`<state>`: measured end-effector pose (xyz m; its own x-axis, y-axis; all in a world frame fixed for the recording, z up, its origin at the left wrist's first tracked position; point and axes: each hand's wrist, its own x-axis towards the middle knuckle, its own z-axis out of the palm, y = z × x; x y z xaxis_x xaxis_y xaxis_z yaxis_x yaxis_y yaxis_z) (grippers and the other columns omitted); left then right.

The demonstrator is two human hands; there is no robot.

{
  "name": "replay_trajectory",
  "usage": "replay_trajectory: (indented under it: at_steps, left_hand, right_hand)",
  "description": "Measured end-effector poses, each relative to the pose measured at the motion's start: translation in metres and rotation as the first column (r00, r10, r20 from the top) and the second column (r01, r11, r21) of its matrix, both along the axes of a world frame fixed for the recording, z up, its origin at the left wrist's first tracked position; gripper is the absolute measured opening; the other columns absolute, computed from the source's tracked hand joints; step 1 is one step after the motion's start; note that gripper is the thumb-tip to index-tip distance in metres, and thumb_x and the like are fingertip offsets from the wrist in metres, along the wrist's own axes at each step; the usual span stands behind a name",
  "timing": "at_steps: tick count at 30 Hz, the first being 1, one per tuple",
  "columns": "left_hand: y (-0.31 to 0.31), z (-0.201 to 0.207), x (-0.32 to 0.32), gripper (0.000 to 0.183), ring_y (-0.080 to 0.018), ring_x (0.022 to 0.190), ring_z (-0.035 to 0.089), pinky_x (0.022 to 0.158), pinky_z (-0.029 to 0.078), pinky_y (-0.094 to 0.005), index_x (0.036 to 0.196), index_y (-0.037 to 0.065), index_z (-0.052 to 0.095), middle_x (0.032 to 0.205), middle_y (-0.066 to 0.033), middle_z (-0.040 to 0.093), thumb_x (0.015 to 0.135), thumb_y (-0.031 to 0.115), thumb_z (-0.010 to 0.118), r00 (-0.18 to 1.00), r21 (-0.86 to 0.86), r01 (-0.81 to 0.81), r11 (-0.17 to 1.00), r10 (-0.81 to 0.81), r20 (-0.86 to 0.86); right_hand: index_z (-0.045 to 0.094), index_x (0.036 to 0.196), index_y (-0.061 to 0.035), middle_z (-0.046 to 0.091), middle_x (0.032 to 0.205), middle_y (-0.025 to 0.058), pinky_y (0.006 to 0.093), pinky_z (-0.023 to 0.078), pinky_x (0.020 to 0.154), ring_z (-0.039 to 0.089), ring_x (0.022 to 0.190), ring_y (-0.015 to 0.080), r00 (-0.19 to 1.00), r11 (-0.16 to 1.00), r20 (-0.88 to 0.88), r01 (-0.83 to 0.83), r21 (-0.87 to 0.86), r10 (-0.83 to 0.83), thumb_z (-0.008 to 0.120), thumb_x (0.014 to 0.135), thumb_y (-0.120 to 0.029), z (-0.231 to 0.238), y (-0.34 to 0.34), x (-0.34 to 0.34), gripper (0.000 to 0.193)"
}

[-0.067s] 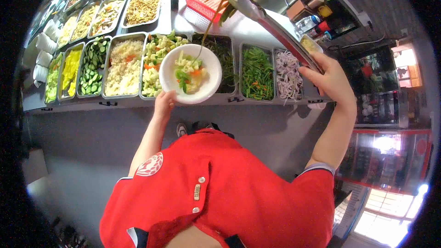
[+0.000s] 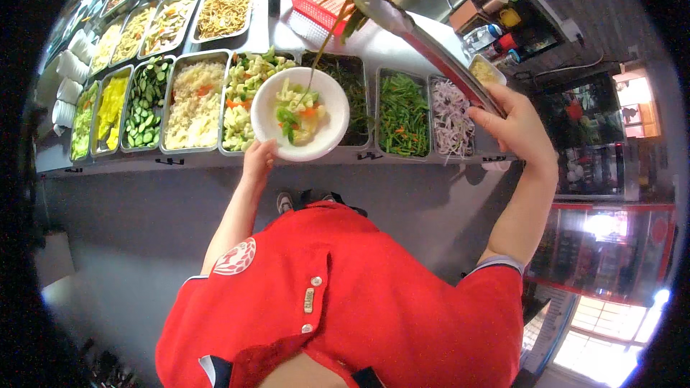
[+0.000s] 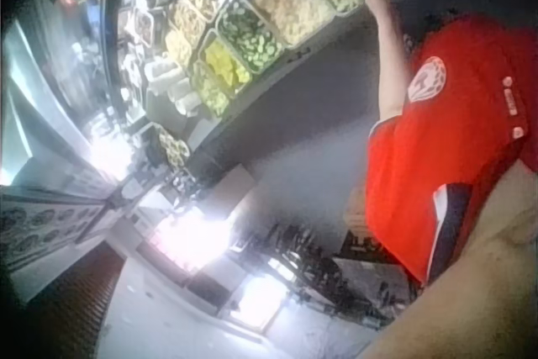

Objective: The person assembles multiple salads by using tongs to transfer various vegetables and noodles from buffet trays into white bowls. They repeat the process for several bowls, placing each completed salad on a nearby counter.

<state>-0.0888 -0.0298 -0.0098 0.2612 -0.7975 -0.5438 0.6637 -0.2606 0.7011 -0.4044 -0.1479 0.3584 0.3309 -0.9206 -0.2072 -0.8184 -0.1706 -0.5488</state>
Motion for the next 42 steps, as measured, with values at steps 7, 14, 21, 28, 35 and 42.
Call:
replay_trajectory:
  at_steps: [7, 14, 21, 28, 35, 42]
  left_hand:
    - [-0.010, -0.004, 0.001, 0.019, -0.0016, 0.054, 0.042, 0.043, 0.028, -0.0163, 0.104, 0.006, 0.060, 0.077, 0.0039, 0.057, 0.088, 0.016, 0.064, 1.000, -0.081, 0.017, 0.997, -0.019, -0.025]
    - [-0.016, 0.004, 0.005, 0.019, -0.0016, 0.053, 0.042, 0.042, 0.028, -0.0161, 0.106, 0.006, 0.060, 0.076, 0.0028, 0.058, 0.088, 0.012, 0.062, 1.000, -0.082, 0.020, 0.996, -0.022, -0.021]
    - [-0.020, 0.010, 0.007, 0.018, -0.0017, 0.050, 0.040, 0.040, 0.029, -0.0174, 0.107, 0.007, 0.058, 0.073, 0.0040, 0.055, 0.090, 0.011, 0.060, 0.998, -0.082, 0.034, 0.996, -0.038, -0.050]
    - [-0.027, 0.016, 0.007, 0.012, -0.0021, 0.051, 0.041, 0.042, 0.030, -0.0175, 0.100, 0.008, 0.057, 0.074, 0.0045, 0.054, 0.089, 0.010, 0.060, 0.983, -0.064, 0.067, 0.996, -0.077, -0.164]
    - [-0.031, 0.008, 0.011, 0.010, -0.0022, 0.053, 0.040, 0.044, 0.031, -0.0167, 0.096, 0.008, 0.056, 0.069, 0.0053, 0.048, 0.088, 0.010, 0.061, 0.981, -0.063, 0.067, 0.996, -0.077, -0.178]
    - [-0.013, -0.004, 0.045, 0.018, -0.0018, 0.056, 0.045, 0.042, 0.032, -0.0176, 0.105, 0.007, 0.055, 0.081, 0.0041, 0.056, 0.089, 0.013, 0.060, 0.972, -0.112, 0.036, 0.993, -0.061, -0.228]
  right_hand:
    - [0.066, 0.110, -0.0105, 0.065, 0.079, 0.0063, 0.0334, 0.048, 0.068, 0.062, 0.072, 0.0187, 0.928, 0.968, -0.280, -0.219, 0.124, 0.246, 0.069, 0.082, -0.033, -0.071, -0.013, 0.033, 0.036]
    - [0.061, 0.108, -0.0158, 0.069, 0.084, 0.0114, 0.0436, 0.052, 0.070, 0.067, 0.079, 0.0332, 0.753, 0.917, -0.561, -0.397, 0.033, 0.345, 0.067, 0.080, -0.042, -0.112, 0.001, 0.055, 0.039]
    - [0.061, 0.110, -0.0149, 0.068, 0.082, 0.0128, 0.0432, 0.050, 0.069, 0.066, 0.078, 0.0331, 0.857, 0.965, -0.465, -0.260, -0.014, 0.224, 0.068, 0.081, -0.041, -0.104, 0.004, 0.040, 0.039]
    - [0.060, 0.117, -0.0181, 0.067, 0.082, 0.0114, 0.0419, 0.050, 0.067, 0.066, 0.077, 0.0309, 0.789, 0.942, -0.552, -0.335, -0.021, 0.269, 0.069, 0.080, -0.042, -0.122, 0.023, 0.035, 0.045]
    - [0.058, 0.118, -0.0129, 0.061, 0.070, 0.0060, 0.0371, 0.049, 0.065, 0.063, 0.070, 0.0262, 0.952, 0.996, -0.293, 0.091, -0.020, -0.093, 0.072, 0.076, -0.044, -0.120, 0.048, 0.012, 0.055]
    - [0.057, 0.119, -0.0093, 0.062, 0.072, 0.0066, 0.0316, 0.047, 0.051, 0.056, 0.047, 0.0168, 0.909, 0.882, -0.154, 0.413, 0.226, -0.387, 0.074, 0.071, -0.049, -0.148, 0.066, -0.007, 0.064]
